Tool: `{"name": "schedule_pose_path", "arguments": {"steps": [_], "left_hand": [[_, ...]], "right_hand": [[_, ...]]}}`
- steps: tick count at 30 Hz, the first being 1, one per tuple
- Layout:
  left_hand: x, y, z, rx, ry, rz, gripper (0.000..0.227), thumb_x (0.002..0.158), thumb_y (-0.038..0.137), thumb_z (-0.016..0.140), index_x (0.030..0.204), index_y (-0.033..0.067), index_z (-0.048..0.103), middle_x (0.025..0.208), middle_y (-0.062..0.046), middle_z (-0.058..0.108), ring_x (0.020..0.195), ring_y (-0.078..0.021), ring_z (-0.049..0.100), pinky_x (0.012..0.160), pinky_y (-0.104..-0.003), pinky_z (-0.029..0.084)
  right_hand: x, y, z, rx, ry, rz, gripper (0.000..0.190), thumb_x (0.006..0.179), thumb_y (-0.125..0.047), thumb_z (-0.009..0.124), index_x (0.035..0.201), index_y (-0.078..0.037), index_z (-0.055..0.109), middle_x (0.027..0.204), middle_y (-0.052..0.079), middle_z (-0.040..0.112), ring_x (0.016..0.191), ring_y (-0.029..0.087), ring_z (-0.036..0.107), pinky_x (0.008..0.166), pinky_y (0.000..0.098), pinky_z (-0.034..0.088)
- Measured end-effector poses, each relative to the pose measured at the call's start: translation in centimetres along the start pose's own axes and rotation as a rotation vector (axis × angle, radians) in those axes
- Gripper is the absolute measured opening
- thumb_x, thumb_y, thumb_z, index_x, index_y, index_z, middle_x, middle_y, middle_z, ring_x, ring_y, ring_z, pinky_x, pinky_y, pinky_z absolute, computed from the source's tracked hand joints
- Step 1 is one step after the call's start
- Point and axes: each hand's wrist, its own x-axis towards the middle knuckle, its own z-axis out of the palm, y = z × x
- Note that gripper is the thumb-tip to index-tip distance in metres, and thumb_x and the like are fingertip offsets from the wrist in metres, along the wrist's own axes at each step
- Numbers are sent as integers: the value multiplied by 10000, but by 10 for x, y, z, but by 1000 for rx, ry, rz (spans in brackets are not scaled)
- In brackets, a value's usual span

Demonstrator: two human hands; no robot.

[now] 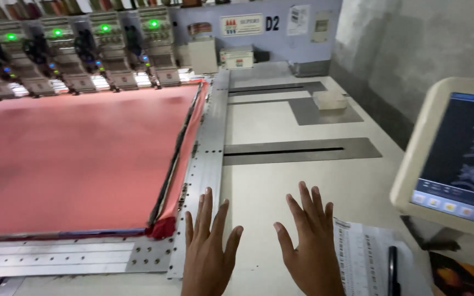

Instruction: Aligning and clamping pink fabric onto a large industrial embroidery machine and using the control panel.

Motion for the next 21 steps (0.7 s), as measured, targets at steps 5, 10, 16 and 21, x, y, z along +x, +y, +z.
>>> {"name": "schedule_pose_path", "arguments": {"steps": [5, 10, 16, 21], "left_hand": [[-5, -12, -10, 14, 34, -3, 557, 1047, 405, 490, 1515, 103, 469, 1716, -139, 212, 1580, -305, 210, 1237, -596, 96], [-13, -12, -11, 73, 50, -50, 574, 1057, 425, 467, 1539, 115, 439, 1708, -118, 247, 1582, -276, 199, 1250, -537, 100], [-16, -5, -16, 139, 59, -135, 651, 1050, 445, 478, 1607, 141, 328, 1722, -94, 217, 1592, -269, 157, 1255, -501, 73], [-14, 13, -13, 143, 56, -140, 641, 1064, 453, 434, 1600, 115, 336, 1718, -109, 217, 1591, -273, 150, 1258, -506, 62]], "right_hand": [[4, -16, 13, 48, -27, -46, 556, 958, -272, 619, 1470, -86, 506, 1705, 105, 281, 1597, 335, 182, 1270, 575, 102], [8, -17, 23, 70, -63, -123, 587, 954, -273, 626, 1492, -90, 479, 1705, 110, 280, 1593, 346, 194, 1265, 581, 109], [15, -14, 15, 70, -183, -111, 711, 960, -299, 595, 1586, -112, 315, 1729, 109, 190, 1603, 317, 101, 1255, 554, 33], [15, -3, 7, 95, -179, -141, 711, 961, -308, 595, 1585, -107, 320, 1731, 108, 195, 1604, 327, 111, 1249, 577, 52]]}}
